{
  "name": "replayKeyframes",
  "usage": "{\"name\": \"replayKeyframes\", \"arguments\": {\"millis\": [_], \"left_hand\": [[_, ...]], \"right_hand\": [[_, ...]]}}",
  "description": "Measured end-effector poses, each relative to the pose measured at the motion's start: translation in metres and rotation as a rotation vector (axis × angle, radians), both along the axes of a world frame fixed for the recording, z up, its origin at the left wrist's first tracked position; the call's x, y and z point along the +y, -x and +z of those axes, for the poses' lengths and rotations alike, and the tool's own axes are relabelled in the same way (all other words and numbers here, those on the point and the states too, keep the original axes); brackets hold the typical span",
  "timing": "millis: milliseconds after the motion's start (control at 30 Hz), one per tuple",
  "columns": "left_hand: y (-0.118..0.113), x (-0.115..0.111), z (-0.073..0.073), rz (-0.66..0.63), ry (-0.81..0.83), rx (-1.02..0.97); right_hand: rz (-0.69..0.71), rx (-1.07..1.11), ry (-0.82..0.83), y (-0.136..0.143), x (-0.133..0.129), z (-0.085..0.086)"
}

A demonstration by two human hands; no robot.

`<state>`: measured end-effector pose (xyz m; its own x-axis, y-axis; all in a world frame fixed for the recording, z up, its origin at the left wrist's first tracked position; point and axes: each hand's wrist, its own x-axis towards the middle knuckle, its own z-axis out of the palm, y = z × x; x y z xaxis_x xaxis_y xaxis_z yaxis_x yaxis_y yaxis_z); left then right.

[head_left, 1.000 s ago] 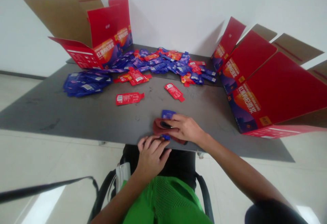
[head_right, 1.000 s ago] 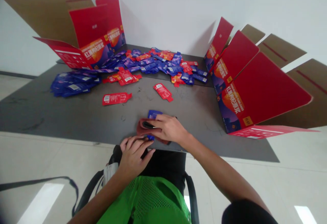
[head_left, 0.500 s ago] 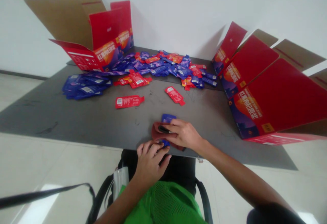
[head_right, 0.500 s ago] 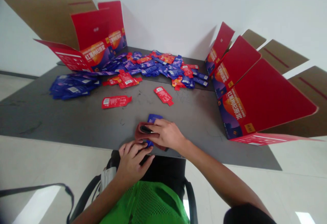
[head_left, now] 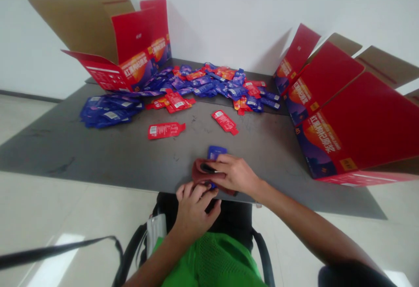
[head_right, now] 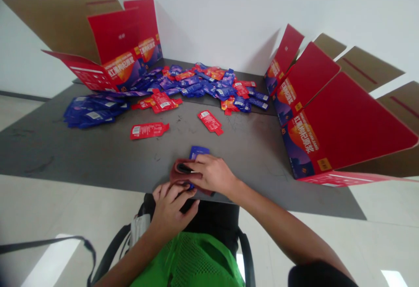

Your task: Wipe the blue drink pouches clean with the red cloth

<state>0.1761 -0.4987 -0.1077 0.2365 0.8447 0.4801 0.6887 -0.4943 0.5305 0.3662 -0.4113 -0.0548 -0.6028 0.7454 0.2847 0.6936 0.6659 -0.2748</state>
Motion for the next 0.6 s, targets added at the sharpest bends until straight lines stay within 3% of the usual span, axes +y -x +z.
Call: {"name": "replayKeyframes", "arguments": {"millis": [67, 167, 267, 400, 500, 600], "left_hand": [[-0.001, 0.000, 0.001, -0.005, -0.007, -0.012], [-0.002, 0.001, 0.002, 0.011, -0.015, -0.021], [-0.003, 0.000, -0.001, 0.018, -0.017, -0.022], [-0.003, 0.000, -0.005, 0.026, -0.031, -0.015], [-0.003, 0.001, -0.006, 0.016, -0.027, -0.018], [-0.004, 0.002, -0.005, 0.013, -0.031, -0.035]], "right_hand": [[-0.095, -0.020, 0.012, -0.005, 0.027, 0.000], [-0.216, -0.100, -0.034, -0.012, 0.059, 0.012], [-0.167, -0.050, -0.078, -0.007, 0.045, 0.022], [0.000, 0.006, -0.003, 0.001, 0.006, 0.010], [-0.074, 0.003, 0.051, -0.003, 0.023, 0.001], [-0.224, -0.079, 0.023, -0.013, 0.062, 0.008]]}}
